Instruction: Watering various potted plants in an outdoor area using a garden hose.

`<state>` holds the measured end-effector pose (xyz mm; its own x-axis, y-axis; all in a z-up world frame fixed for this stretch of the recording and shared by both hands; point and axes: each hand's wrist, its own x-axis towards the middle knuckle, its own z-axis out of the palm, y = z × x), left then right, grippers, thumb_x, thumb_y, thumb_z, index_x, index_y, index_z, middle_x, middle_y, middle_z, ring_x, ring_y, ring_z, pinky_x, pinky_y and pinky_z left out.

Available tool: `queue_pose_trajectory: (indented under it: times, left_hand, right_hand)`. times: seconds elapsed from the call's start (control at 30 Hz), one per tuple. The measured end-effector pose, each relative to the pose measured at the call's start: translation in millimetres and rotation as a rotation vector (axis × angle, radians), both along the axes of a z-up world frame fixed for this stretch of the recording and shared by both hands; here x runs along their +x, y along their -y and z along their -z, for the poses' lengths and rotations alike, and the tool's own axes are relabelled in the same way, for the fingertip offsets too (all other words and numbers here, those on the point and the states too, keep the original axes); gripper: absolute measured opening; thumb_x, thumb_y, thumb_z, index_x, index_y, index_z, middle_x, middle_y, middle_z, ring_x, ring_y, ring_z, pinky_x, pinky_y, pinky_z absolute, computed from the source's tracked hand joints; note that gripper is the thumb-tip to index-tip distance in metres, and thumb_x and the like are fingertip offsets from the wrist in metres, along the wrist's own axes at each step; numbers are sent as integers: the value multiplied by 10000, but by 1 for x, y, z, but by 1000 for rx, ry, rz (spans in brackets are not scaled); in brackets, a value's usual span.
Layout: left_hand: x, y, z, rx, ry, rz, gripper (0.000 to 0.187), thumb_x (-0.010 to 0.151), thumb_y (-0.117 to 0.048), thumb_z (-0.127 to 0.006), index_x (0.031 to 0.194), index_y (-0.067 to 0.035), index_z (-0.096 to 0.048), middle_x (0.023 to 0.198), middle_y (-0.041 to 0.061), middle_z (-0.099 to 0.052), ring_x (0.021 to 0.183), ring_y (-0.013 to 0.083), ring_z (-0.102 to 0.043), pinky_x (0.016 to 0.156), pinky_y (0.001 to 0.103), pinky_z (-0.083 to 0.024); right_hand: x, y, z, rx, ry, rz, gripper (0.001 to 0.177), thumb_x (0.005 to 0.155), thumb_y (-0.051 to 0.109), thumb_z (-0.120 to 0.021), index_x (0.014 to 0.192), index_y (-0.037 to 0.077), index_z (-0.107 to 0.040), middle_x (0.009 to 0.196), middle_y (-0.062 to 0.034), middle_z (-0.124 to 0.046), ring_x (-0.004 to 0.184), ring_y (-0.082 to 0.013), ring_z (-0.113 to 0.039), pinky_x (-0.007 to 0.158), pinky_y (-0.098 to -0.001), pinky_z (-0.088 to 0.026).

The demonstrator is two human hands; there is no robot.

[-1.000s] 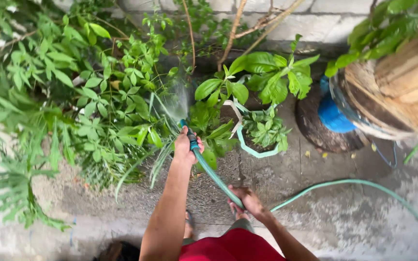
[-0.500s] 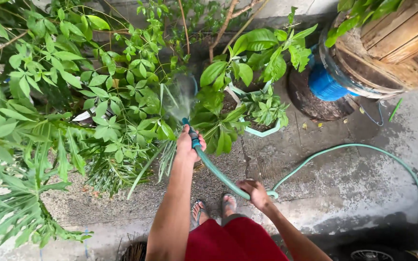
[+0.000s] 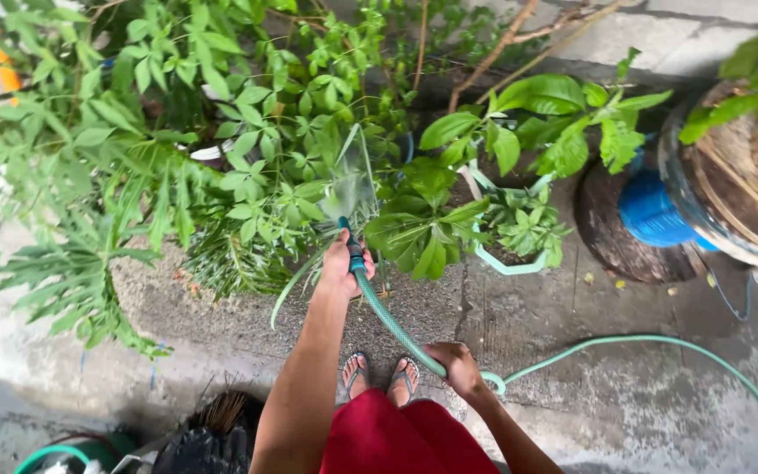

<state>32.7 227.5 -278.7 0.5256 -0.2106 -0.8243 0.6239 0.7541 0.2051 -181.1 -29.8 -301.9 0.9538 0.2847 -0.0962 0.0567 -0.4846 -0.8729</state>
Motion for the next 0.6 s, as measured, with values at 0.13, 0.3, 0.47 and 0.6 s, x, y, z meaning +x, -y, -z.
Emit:
queue_pose_trajectory:
  times: [0.13,0.3,0.47,0.6]
  left_hand:
    - [-10,-11,3,34,24,-40,494,1016,-561,-542,913,-80,-504,681,45,-493,520,165,-496,425,291,-428]
    - [-14,-9,2,19,-8,-12,503,1012,-561,-543,901,-72,-507,670,57,-489,513,168,-495,420,290,-423]
    - [-8,19,-1,-8,-2,88,481,1008,-549,-552,903,-83,-495,661,55,-503,516,171,-503,433,302,-426]
    - [3,52,-18,-14,-13,273,493,989,-573,-559,927,-85,-519,653,70,-515,504,177,-486,433,304,-422]
  right_hand:
    - [8,-11,-10,87,-438,156,325,990,207,-564,845,-34,-725,639,-113,-572,509,-214,-554,497,-403,-434]
    - [-8,-11,20,-47,-57,102,310,984,244,-588,841,0,-714,654,-74,-574,558,-186,-544,503,-379,-436]
    - [-30,-9,60,-243,127,269,221,894,269,-580,825,101,-706,718,-6,-635,605,-152,-586,511,-366,-456]
    - [-32,-24,48,-25,-466,1111,292,902,339,-712,871,49,-729,761,-109,-679,709,-242,-619,683,-394,-479]
